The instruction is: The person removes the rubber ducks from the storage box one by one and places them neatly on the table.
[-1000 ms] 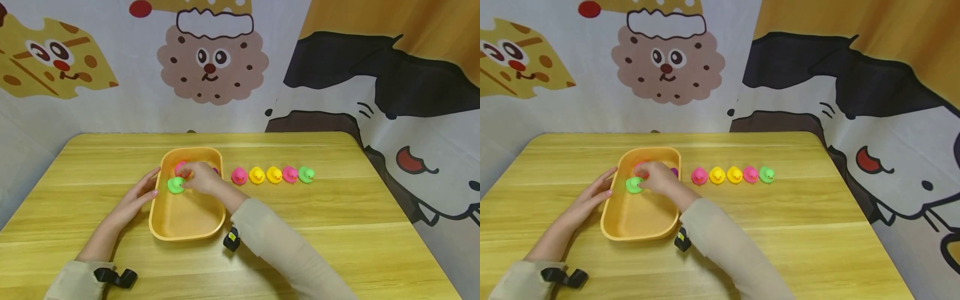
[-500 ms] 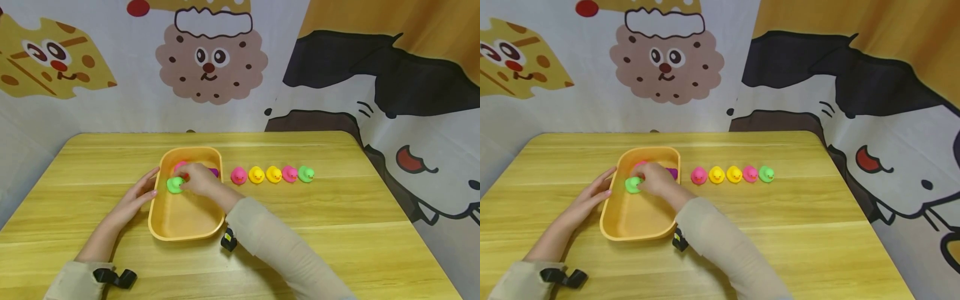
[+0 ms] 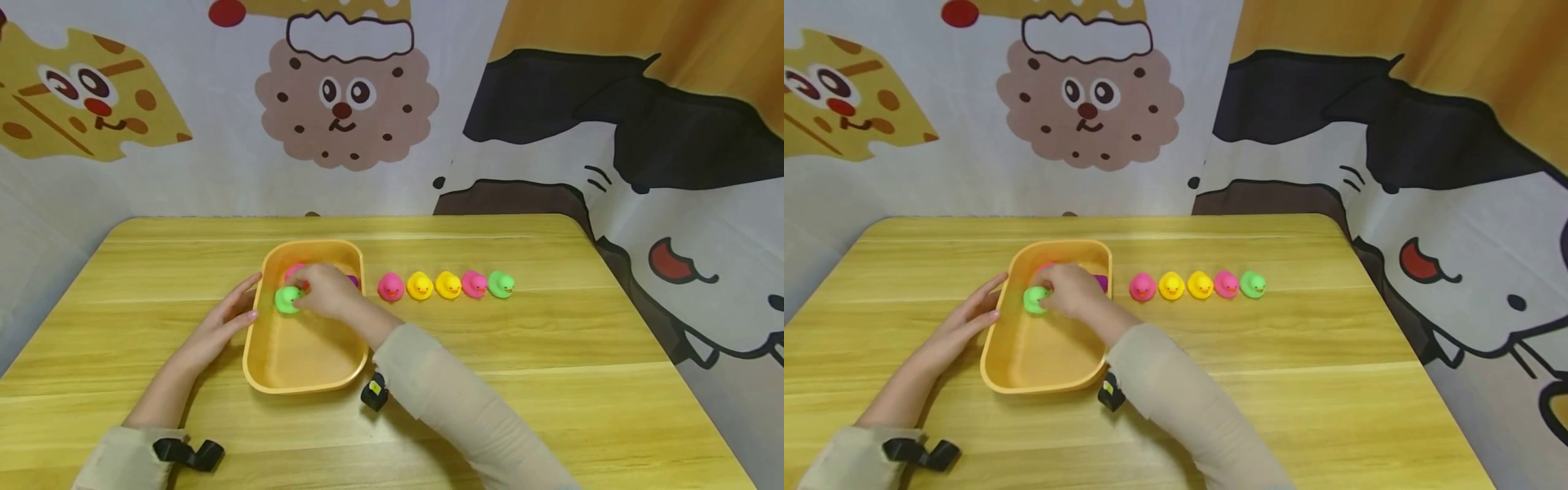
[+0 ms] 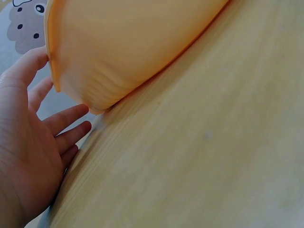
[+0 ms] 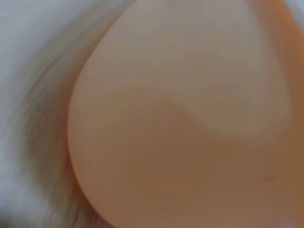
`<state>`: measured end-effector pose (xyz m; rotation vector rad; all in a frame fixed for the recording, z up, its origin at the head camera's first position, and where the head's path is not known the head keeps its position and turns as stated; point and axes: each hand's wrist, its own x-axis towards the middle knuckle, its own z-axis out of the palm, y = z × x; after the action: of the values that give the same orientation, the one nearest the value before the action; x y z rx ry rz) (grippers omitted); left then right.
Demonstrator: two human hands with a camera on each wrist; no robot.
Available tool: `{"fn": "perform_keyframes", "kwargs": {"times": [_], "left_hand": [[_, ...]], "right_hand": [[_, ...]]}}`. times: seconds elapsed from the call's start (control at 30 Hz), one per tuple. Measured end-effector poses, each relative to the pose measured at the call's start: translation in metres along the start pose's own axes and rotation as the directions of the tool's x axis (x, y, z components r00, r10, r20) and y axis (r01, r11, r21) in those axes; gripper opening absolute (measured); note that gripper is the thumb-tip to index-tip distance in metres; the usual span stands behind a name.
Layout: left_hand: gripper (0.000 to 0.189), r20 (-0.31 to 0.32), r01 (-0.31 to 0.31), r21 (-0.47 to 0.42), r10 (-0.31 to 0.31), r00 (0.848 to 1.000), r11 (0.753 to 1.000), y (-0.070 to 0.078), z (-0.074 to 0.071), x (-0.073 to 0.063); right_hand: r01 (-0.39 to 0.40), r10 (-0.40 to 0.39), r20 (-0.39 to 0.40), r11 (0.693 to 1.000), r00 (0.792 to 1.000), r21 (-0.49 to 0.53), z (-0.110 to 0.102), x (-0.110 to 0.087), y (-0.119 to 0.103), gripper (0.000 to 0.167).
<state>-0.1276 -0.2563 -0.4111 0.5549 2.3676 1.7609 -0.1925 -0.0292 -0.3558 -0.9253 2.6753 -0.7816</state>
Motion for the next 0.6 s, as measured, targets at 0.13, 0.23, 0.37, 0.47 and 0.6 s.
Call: {"fn": "perform_keyframes", "kwargs": {"times": [0.13, 0.23, 0.37, 0.47, 0.6], "left_hand": [[0.059, 0.003, 0.009, -0.003, -0.009, 1.0, 1.0, 0.0, 0.0, 0.0], [0.059, 0.007, 0.012, -0.004, -0.012, 1.0, 1.0, 0.0, 0.0, 0.0], [0.059, 0.006, 0.008, -0.001, -0.008, 1.0, 1.0, 0.001, 0.0, 0.0], [0.059, 0.006, 0.012, 0.0, -0.012, 1.0, 1.0, 0.001, 0.0, 0.0], [0.059, 0.007, 0.021, 0.0, -0.021, 1.0, 1.0, 0.002, 0.0, 0.0]], "right_hand": [[0.005, -0.005, -0.022, 0.999, 1.0, 0.031, -0.004, -0.002, -0.002, 0.03], [0.017, -0.015, -0.038, 0.999, 0.999, 0.047, -0.008, -0.005, -0.005, 0.029], [0.039, -0.037, -0.066, 0.999, 0.997, 0.032, -0.011, -0.01, -0.006, 0.027], [0.05, -0.047, -0.088, 0.998, 0.995, 0.031, -0.014, -0.013, -0.006, 0.027], [0.07, -0.062, -0.113, 0.996, 0.992, 0.063, -0.018, -0.019, -0.007, 0.028]]}}
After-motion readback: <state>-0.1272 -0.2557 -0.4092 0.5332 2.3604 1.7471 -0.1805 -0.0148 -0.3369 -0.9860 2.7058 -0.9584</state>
